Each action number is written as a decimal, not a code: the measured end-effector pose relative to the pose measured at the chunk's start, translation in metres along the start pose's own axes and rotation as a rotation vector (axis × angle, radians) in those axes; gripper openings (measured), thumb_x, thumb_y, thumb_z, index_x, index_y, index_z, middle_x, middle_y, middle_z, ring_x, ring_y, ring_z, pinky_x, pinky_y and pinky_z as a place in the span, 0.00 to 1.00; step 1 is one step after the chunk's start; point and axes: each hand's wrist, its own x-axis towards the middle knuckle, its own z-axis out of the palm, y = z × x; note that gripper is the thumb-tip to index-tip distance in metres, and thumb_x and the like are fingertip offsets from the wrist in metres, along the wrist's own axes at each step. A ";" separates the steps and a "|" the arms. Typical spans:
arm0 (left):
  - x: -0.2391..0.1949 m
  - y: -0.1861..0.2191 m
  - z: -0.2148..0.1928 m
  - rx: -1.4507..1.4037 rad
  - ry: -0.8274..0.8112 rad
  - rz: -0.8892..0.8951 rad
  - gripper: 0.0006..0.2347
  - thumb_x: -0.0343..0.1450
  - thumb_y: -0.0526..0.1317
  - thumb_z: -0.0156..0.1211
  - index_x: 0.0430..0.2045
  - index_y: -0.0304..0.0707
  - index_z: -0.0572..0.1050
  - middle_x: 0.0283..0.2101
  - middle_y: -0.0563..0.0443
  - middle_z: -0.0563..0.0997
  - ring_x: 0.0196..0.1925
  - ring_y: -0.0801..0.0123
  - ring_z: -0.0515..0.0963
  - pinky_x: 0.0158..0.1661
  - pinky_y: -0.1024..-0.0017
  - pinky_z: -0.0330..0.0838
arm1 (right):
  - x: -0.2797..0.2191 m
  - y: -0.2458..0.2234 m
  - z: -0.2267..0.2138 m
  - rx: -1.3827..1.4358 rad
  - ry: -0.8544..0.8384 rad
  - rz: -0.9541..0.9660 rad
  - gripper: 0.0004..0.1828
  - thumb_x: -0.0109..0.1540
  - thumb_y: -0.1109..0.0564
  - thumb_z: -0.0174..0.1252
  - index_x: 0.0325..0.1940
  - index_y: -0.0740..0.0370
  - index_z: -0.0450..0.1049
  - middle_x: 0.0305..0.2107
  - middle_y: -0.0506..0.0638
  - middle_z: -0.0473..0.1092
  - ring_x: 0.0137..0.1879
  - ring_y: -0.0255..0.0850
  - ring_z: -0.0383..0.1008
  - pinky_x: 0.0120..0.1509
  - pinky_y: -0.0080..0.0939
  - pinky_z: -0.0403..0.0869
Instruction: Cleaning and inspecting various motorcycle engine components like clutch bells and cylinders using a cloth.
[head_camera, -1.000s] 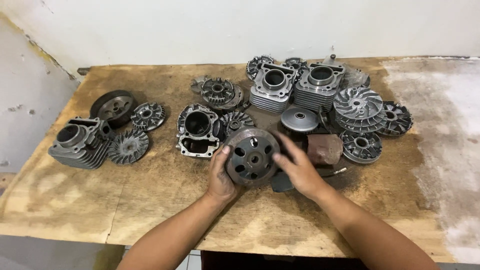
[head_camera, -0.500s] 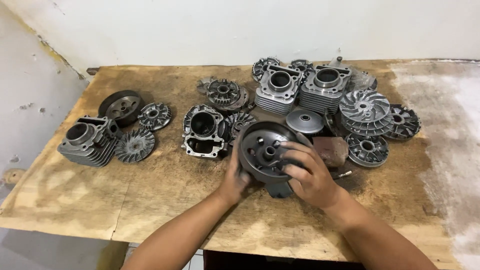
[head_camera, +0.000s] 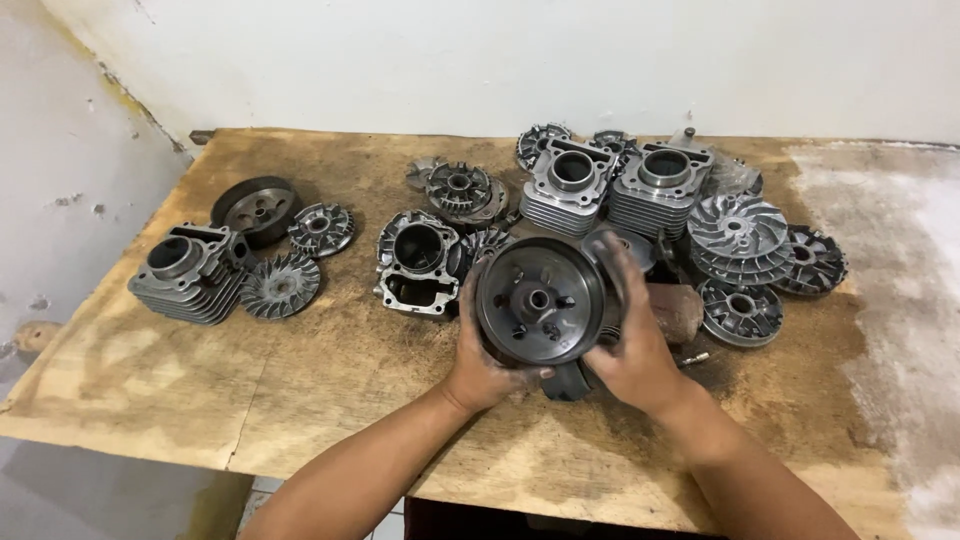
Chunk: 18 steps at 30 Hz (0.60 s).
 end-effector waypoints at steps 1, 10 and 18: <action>0.000 -0.001 -0.002 0.000 0.001 0.001 0.60 0.49 0.37 0.85 0.72 0.31 0.40 0.66 0.26 0.64 0.70 0.41 0.62 0.69 0.45 0.54 | -0.002 -0.002 0.001 0.000 0.000 -0.001 0.49 0.60 0.64 0.62 0.77 0.51 0.41 0.74 0.64 0.42 0.78 0.66 0.45 0.77 0.75 0.51; 0.009 -0.007 -0.004 0.079 -0.063 0.013 0.60 0.51 0.38 0.85 0.70 0.29 0.37 0.64 0.19 0.61 0.67 0.27 0.63 0.65 0.36 0.60 | -0.017 -0.011 0.008 0.583 0.175 0.593 0.34 0.63 0.56 0.54 0.74 0.67 0.58 0.67 0.63 0.63 0.74 0.50 0.58 0.78 0.55 0.57; 0.001 -0.018 -0.008 0.025 -0.025 0.035 0.57 0.49 0.39 0.86 0.69 0.32 0.44 0.65 0.24 0.64 0.67 0.36 0.66 0.66 0.44 0.60 | -0.021 -0.004 0.008 0.642 0.196 0.611 0.35 0.60 0.58 0.58 0.73 0.65 0.61 0.63 0.61 0.67 0.69 0.47 0.66 0.76 0.53 0.63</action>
